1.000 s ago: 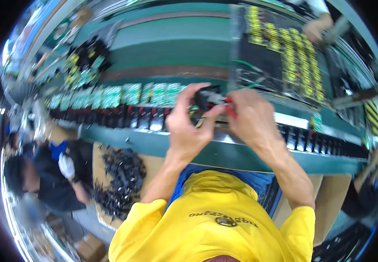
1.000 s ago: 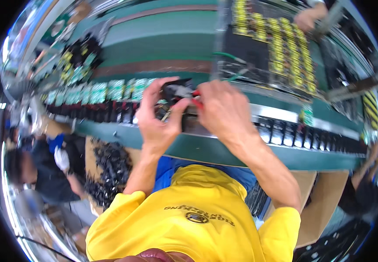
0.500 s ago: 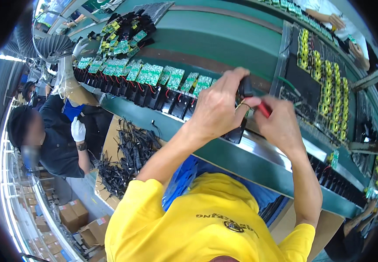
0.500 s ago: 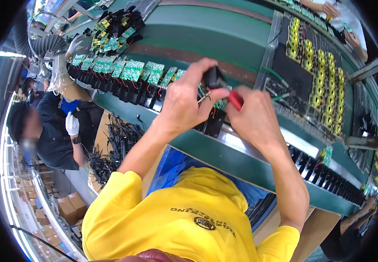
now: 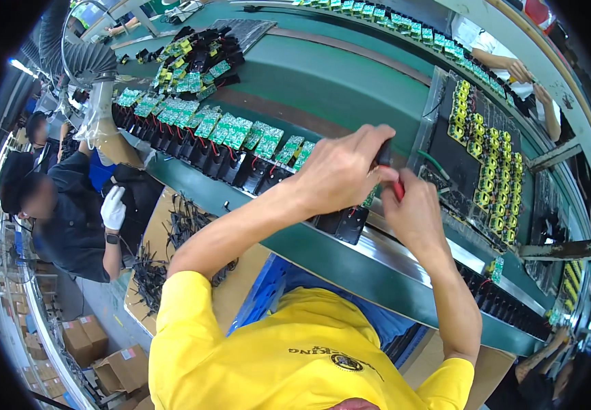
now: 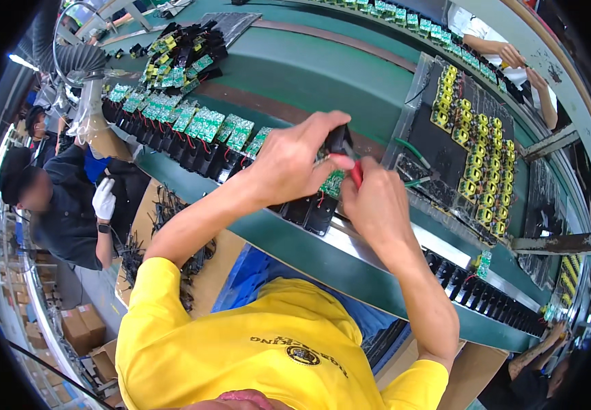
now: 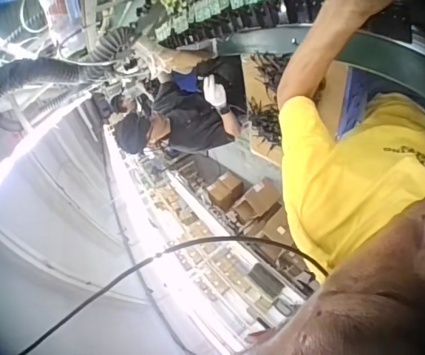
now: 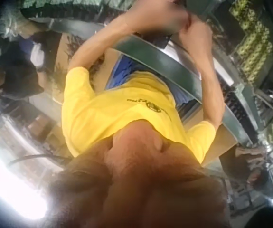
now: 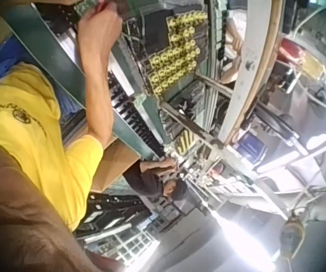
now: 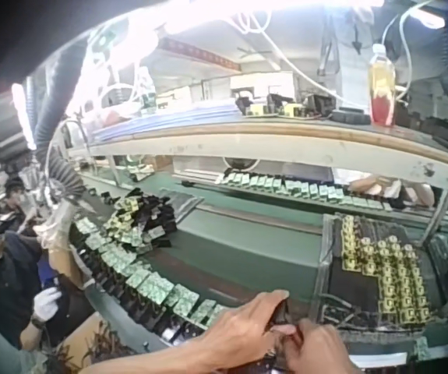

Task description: Trimming components on printed circuit boards using wire cutters on an assembly line.

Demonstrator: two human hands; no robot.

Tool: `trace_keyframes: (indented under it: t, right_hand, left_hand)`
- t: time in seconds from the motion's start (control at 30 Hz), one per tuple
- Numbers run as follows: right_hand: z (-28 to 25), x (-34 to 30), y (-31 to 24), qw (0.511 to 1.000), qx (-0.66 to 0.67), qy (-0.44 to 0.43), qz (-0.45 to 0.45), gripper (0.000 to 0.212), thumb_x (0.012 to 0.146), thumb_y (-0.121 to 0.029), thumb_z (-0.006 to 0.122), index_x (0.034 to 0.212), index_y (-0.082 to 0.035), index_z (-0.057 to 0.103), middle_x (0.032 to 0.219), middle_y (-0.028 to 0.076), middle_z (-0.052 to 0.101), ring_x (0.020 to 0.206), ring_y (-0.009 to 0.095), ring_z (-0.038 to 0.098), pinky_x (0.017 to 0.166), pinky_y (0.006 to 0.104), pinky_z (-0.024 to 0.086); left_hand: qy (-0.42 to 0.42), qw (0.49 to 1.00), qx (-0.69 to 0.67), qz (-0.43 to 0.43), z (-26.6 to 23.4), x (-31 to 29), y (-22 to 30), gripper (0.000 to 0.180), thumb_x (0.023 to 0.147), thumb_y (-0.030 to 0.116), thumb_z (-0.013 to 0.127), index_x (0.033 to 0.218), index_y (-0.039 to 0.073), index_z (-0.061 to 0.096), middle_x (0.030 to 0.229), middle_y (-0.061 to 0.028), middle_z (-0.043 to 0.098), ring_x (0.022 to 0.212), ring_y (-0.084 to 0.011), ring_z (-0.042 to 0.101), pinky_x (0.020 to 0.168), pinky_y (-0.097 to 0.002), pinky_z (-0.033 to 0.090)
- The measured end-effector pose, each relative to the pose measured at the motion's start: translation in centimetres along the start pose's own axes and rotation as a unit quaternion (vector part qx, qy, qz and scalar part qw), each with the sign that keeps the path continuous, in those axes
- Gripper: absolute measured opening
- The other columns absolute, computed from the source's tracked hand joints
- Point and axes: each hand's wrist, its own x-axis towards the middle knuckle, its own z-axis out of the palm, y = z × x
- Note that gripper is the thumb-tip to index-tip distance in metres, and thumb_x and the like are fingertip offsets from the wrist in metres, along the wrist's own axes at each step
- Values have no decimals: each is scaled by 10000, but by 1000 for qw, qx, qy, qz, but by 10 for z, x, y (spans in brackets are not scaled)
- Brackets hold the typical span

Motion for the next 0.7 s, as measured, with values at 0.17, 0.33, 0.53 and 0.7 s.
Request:
trace_keyframes:
  t: [0.17,0.33,0.53,0.7]
  right_hand:
    - [-1,9,15,975,-113,170,-88,212,908,-77,768,1099,-14,702,946,191,747,750,442,708,668,536,571]
    - [-5,4,12,988,-63,132,-47,217,901,-70,773,1101,-31,697,964,167,740,768,410,712,668,523,570]
    - [6,4,21,952,-157,259,-42,226,883,-67,790,1088,-76,694,953,110,722,798,362,705,710,475,566]
    - [12,7,38,935,-238,259,-45,190,927,-170,769,1079,-82,698,939,97,707,816,318,704,722,436,573]
  left_hand:
    - [34,995,-88,-32,8,20,7,581,868,-2,895,1401,-4,663,1217,-119,768,833,-237,700,750,-342,588]
    - [31,995,-85,45,5,27,0,569,867,-23,888,1395,1,676,1178,-99,772,831,-217,689,758,-339,586]
    - [13,985,-166,-47,14,24,11,575,868,-38,895,1406,21,700,1156,-63,787,851,-151,676,773,-292,565]
    - [-25,963,-214,-164,10,28,14,513,903,-7,882,1382,-29,703,1097,-108,807,840,-167,680,782,-302,579]
